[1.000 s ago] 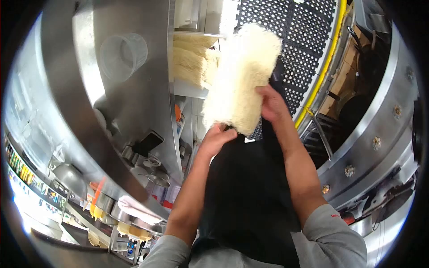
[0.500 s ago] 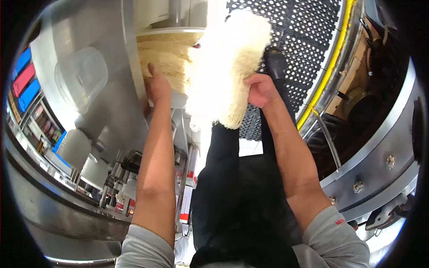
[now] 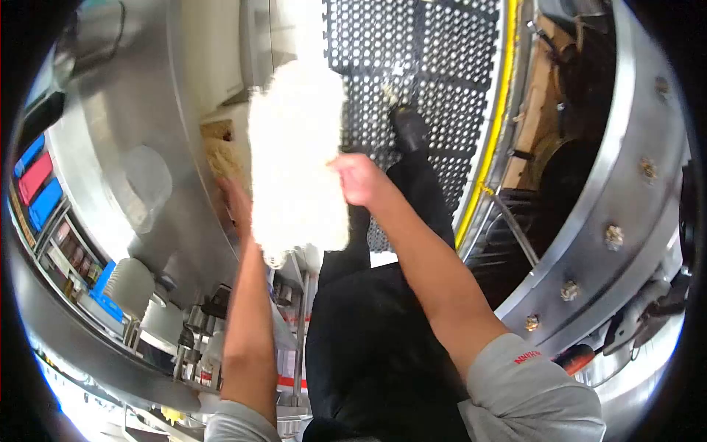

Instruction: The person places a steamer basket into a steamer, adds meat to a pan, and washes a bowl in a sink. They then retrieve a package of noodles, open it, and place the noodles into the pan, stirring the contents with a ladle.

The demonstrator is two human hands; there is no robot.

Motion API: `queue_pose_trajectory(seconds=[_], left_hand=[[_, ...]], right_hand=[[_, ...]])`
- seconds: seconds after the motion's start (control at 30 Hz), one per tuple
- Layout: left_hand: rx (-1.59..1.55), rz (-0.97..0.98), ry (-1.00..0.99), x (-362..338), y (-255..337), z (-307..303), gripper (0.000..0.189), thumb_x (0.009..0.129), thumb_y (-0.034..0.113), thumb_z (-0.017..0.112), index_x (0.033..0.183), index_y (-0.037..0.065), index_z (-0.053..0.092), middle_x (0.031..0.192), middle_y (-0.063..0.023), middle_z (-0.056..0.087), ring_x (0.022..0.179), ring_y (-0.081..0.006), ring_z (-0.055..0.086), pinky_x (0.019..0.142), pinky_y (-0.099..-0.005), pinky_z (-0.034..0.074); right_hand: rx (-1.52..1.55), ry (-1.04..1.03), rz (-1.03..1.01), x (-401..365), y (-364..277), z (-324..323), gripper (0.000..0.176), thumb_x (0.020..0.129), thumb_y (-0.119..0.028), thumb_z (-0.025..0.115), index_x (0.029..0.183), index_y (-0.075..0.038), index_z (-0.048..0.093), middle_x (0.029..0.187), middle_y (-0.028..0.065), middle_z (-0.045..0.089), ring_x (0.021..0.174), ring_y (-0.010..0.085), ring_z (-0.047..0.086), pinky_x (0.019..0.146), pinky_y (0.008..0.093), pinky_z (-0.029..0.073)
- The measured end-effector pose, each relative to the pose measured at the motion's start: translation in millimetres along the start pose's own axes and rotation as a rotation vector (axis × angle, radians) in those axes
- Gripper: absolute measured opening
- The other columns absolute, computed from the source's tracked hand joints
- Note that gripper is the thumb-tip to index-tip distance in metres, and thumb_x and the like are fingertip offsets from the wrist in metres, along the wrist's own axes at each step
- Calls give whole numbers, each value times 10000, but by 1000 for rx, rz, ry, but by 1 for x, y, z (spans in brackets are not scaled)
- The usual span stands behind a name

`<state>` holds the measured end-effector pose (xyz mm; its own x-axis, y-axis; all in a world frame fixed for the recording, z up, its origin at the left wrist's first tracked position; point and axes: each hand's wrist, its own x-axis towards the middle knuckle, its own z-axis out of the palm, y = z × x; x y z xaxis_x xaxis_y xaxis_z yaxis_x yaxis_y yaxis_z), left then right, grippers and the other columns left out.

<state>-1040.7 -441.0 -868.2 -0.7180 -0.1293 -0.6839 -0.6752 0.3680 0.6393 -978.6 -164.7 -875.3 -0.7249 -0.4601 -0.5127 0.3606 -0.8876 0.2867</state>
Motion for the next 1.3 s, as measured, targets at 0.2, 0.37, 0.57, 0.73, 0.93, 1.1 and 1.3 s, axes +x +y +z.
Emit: queue_pose_trajectory(seconds=[0.2,0.37,0.57,0.73,0.93,1.1,1.3], left_hand=[[-330,-350,-116,-194,74,35,905,997,746,252,1619,91,203,1673,-127,217,1540,-266,198,1221,-517,145],[-293,-332,-717,-328,188,-4,906,984,742,346,1600,84,262,1568,-106,436,1444,-235,393,1150,-453,312],[-345,73,-864,-368,302,-25,964,953,710,490,1624,107,150,1609,-183,337,1454,-304,377,1151,-469,325],[-740,151,-883,-367,394,15,929,931,648,593,1599,122,220,1621,-129,327,1470,-287,358,1168,-483,337],[-795,209,-808,-353,492,60,816,927,418,718,1545,59,323,1505,-112,492,1387,-298,477,1162,-473,389],[-620,339,-705,-324,608,125,687,930,178,694,1511,22,363,1462,-163,521,1319,-315,548,1088,-454,483],[-477,460,-678,-294,763,205,626,898,103,672,1449,-49,417,1351,-196,600,1184,-327,641,990,-442,553]], right_hand=[[-303,264,-294,-154,-60,150,519,854,-69,618,1356,31,538,1271,164,650,1170,295,641,1073,467,471],[-438,310,-586,-253,-49,277,379,849,27,623,1224,-2,574,1171,121,668,1094,247,667,1011,413,527],[-500,105,-844,-304,-12,403,482,878,44,601,1348,33,495,1298,162,632,1185,280,626,1062,432,487],[-474,-28,-877,-321,0,444,511,892,34,606,1388,30,484,1351,157,612,1247,276,595,1107,424,446],[-393,-108,-915,-314,-35,499,467,901,43,606,1359,33,513,1317,152,636,1204,255,621,1078,399,470],[-353,-164,-987,-292,-127,542,428,902,50,622,1319,34,533,1270,149,658,1161,219,641,1032,350,503],[-436,-270,-1116,-314,-239,604,602,952,-218,730,1439,-5,447,1390,114,580,1266,177,546,1072,361,429]])
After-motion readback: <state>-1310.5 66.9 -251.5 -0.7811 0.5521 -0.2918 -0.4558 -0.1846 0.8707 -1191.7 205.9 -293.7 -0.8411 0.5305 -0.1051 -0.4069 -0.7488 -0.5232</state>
